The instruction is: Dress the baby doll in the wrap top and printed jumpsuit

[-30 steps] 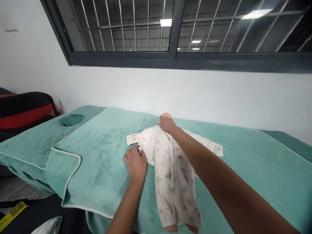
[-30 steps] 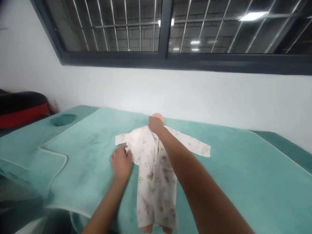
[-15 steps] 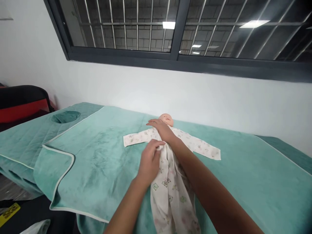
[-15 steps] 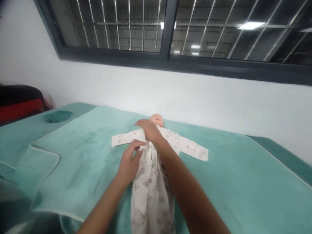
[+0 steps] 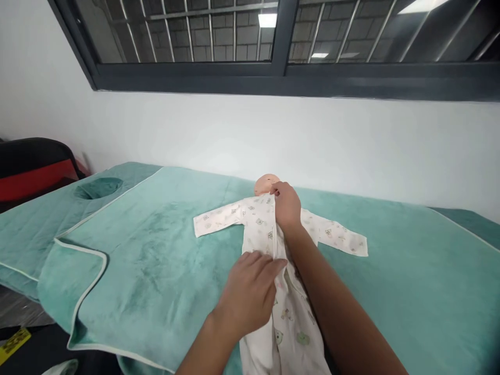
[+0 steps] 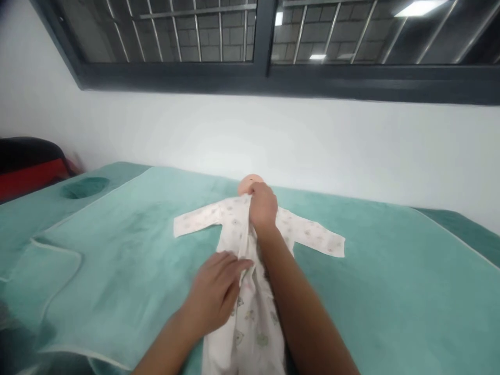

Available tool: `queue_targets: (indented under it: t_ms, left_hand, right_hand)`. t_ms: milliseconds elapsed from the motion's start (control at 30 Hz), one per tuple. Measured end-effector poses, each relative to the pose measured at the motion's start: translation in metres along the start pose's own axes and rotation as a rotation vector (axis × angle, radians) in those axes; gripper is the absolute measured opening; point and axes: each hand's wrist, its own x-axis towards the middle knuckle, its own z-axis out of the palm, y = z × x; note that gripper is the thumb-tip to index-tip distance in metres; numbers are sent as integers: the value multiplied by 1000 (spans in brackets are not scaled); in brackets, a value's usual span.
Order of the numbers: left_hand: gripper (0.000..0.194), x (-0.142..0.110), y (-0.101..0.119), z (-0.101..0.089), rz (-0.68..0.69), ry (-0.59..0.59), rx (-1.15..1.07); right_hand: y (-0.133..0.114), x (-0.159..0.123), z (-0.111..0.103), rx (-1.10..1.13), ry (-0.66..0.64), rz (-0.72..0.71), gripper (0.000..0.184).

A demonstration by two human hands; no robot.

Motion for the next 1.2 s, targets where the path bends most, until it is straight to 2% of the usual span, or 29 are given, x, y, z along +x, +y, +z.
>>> queue_targets:
  t_ms: [100,200,300,367,400,433,500,600,733,867,933,1033,1133,1200]
  left_hand:
    - [47,4,5,-3,38,-129,36]
    - [38,11,3,-9,-21,-175,-152]
    - [24,28,-11,-17,-300,-71,-382]
    - [23,48,-26,-20,-515,83,-415]
    - [23,61,-34,-20,-589,157,-400]
    - [22,75,-43,-19,-636,212,-378]
    - [21,104,-58,-13,-674,243,-341]
    - [21,142,-75,3,-651,165,-264]
    - [20,163,-88,26,-631,77,-139]
    - [15,160,-95,33,-613,116,-111]
    - [16,158,-95,29,-617,152,-204]
    - [14,155,-91,21,-659,225,-487]
    - [13,154,-86,18,-719,275,-728]
    - [13,154,-85,19,-731,263,-755]
  right_hand:
    - [7,-1,-8,132,-28,131,12]
    - [14,1,-15,187,-57,152,11]
    - [19,4,-25,115,-42,173,15]
    - [20,5,-34,12,-46,226,21]
    - [19,5,-38,-37,-88,265,26]
    - [18,5,-42,-76,-161,305,30]
    - [15,3,-50,-128,-334,357,37]
    - [14,0,-56,-152,-462,334,38]
    - [22,2,-53,-84,-425,270,31]
    - [27,8,-40,113,-328,308,28]
    - [26,9,-32,254,-220,356,24]
    - [21,7,-25,476,-104,411,25]
    - [19,6,-22,611,-102,415,27]
    - [20,5,-21,596,-139,409,26]
